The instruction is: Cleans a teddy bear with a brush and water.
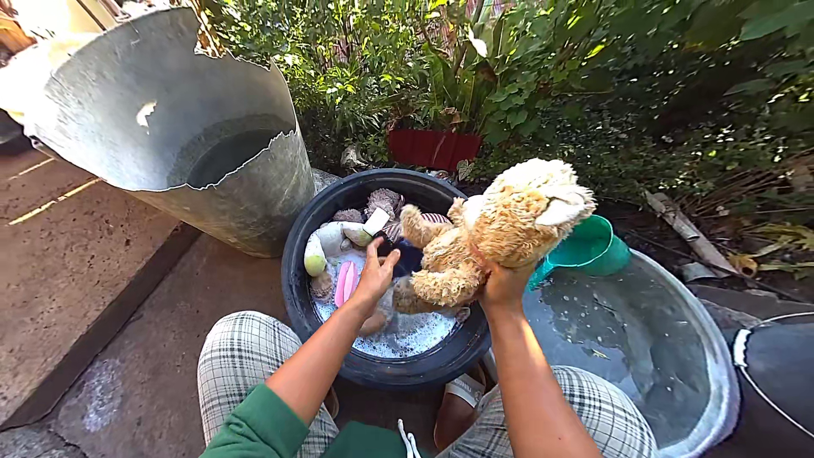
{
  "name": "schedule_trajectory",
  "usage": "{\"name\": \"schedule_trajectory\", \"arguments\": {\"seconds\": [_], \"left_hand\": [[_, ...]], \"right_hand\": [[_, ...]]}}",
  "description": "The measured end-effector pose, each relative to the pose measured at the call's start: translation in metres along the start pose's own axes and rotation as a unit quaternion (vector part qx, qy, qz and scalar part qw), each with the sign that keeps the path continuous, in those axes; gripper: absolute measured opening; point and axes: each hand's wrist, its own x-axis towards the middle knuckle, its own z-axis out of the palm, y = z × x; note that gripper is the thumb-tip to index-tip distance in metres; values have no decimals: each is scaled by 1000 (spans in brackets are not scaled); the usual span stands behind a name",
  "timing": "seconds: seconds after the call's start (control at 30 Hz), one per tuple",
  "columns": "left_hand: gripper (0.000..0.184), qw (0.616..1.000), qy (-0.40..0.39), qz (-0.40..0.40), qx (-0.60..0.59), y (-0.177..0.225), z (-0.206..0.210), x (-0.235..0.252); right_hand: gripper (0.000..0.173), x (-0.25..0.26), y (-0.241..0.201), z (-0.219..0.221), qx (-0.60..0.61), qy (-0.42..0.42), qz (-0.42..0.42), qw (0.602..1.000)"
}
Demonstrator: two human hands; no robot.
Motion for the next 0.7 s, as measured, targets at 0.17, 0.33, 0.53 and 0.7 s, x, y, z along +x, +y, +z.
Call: {"name": "schedule_trajectory", "arguments": {"seconds": [0.17, 0.33, 0.53, 0.7], "left_hand": [[64, 950, -158, -185, -195, -12, 22, -23], [37, 917, -49, -90, -385, -9, 37, -15], [22, 894, 66, 39, -442, 41, 23, -17], [29, 948, 55, 154, -274, 52, 23, -22]], "right_hand": [[76, 2, -2, -3, 16, 11, -96, 995], [27, -19, -15, 2, 181, -53, -19, 982], [23, -14, -21, 15, 291, -44, 148, 944], [53, -49, 28, 24, 237, 9, 323, 916]]}}
